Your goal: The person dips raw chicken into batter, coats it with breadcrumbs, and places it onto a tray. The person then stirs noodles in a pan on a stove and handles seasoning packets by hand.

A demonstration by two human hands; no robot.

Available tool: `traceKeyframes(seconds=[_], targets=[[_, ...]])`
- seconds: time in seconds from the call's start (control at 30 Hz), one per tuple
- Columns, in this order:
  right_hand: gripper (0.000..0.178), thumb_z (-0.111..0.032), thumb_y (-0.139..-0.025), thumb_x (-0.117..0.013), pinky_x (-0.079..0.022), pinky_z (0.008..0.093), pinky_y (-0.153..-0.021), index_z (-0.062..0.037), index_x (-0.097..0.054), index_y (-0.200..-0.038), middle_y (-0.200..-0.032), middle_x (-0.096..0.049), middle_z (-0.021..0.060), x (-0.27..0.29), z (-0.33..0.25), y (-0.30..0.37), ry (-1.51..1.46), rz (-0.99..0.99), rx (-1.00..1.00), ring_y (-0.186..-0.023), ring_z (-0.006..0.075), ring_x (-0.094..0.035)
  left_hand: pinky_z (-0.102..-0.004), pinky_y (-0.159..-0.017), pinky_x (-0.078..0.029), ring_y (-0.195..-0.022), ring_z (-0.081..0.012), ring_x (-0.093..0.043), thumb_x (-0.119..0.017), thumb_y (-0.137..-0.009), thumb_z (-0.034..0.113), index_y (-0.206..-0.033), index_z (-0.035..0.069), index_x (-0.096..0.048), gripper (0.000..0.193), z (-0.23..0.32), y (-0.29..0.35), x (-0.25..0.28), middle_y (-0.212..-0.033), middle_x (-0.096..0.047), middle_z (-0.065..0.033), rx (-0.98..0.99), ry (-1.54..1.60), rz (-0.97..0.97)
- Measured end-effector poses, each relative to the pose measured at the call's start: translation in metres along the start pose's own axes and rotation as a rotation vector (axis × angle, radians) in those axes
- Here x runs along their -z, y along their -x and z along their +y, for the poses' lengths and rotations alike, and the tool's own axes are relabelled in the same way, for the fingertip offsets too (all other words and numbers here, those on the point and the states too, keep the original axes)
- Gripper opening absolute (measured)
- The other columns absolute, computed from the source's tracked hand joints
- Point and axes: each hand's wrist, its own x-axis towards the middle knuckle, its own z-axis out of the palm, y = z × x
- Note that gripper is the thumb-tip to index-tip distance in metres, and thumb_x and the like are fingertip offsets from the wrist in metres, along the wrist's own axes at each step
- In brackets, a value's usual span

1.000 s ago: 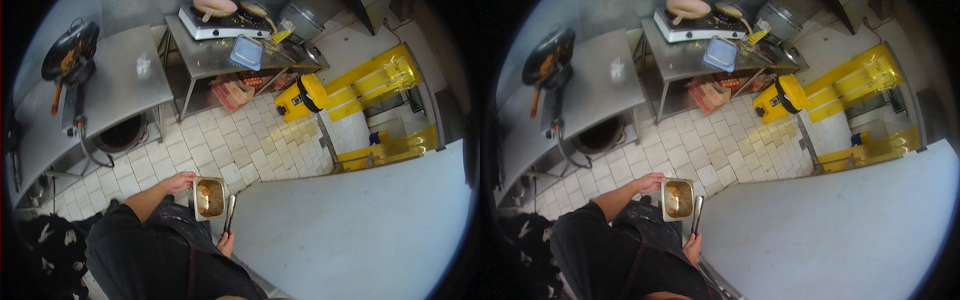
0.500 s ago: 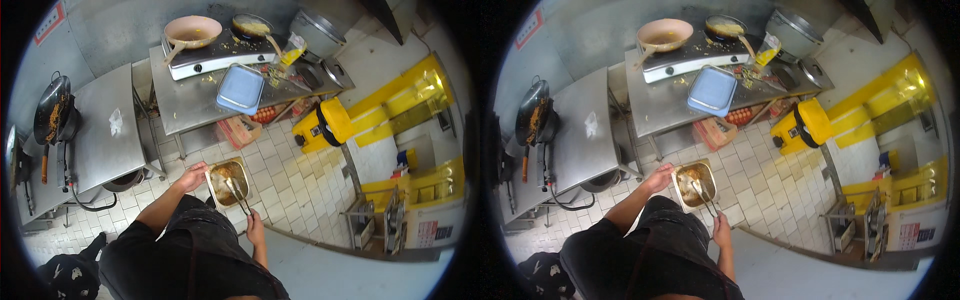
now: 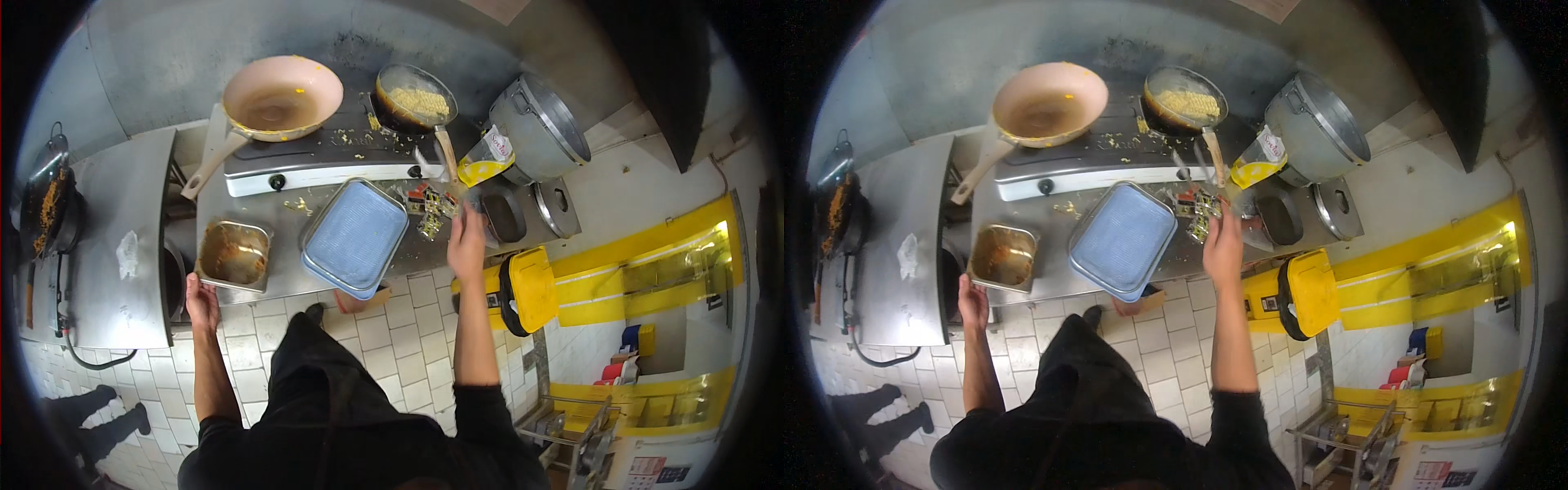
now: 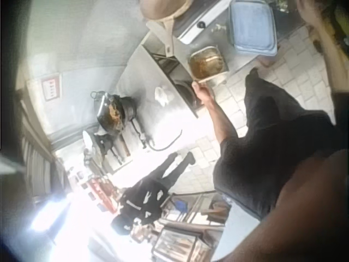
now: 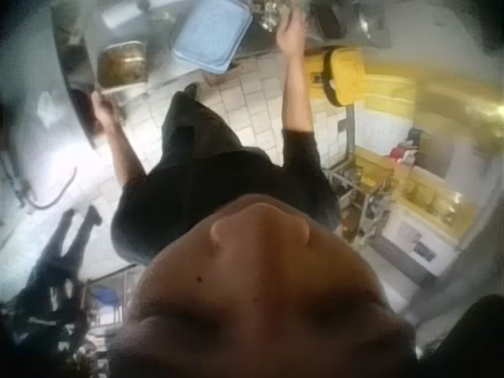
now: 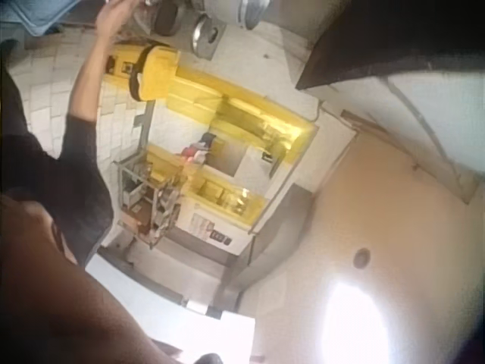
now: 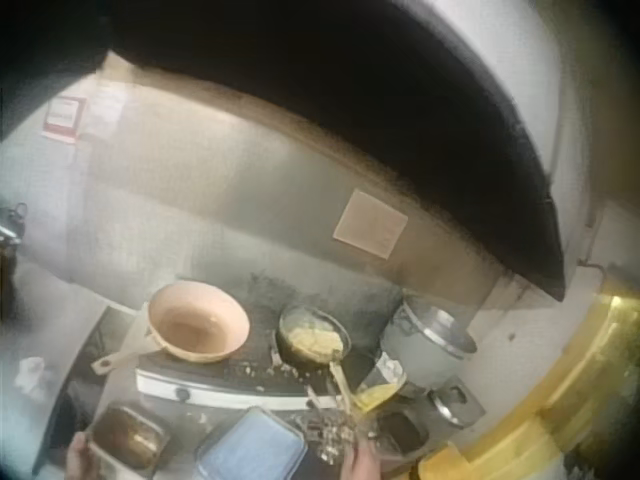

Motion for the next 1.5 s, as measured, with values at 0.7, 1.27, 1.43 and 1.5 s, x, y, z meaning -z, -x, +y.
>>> traceKeyframes(seconds=[0.7, 1.27, 1.43, 1.5], targets=[[0.025, -0.019, -0.083, -0.058, -0.049, 0.0403, -0.077, 0.0022, -0.062, -0.095, -0.093, -0.067, 0.0166, -0.168, 0.253, -0.411, -0.122, -0.744, 0.132, -0.085, 0.0320, -0.065, -0.0240, -0.058, -0.037, -0.071, -0.0108, -0.046, -0.057, -0.089, 0.026, -0.101, 0.013, -0.046, 0.021, -0.248, 0.212, -0.082, -0.088, -0.052, 0.0002, -0.132, -0.676, 1.243], [0.032, -0.014, -0.085, -0.056, -0.049, 0.0455, -0.081, -0.0052, -0.054, -0.116, -0.101, -0.062, 0.0216, -0.066, 0.233, -0.402, 0.083, -0.818, 0.500, -0.092, 0.0400, -0.061, -0.0344, -0.059, -0.048, -0.076, -0.0221, -0.063, -0.054, -0.088, 0.026, -0.114, 0.002, -0.052, 0.036, -0.356, 0.234, -0.114, -0.096, -0.063, -0.0134, 0.610, -0.777, 0.934], [0.044, -0.005, -0.087, -0.040, -0.050, 0.0463, -0.076, -0.0129, -0.044, -0.130, -0.108, -0.058, 0.0186, -0.099, 0.212, -0.361, 0.429, -0.807, 0.700, -0.086, 0.0365, -0.063, -0.0332, -0.059, -0.048, -0.076, -0.0219, -0.063, -0.052, -0.088, 0.024, -0.114, 0.001, -0.052, 0.034, -0.337, 0.215, -0.111, -0.095, -0.063, -0.0140, 0.538, -0.791, 0.874], [0.045, -0.005, -0.087, -0.038, -0.050, 0.0459, -0.075, -0.0131, -0.044, -0.130, -0.109, -0.057, 0.0187, -0.109, 0.206, -0.352, 0.447, -0.805, 0.703, -0.085, 0.0360, -0.063, -0.0332, -0.059, -0.048, -0.076, -0.0218, -0.063, -0.052, -0.089, 0.024, -0.114, 0.001, -0.052, 0.034, -0.331, 0.214, -0.109, -0.094, -0.063, -0.0138, 0.521, -0.794, 0.876]])
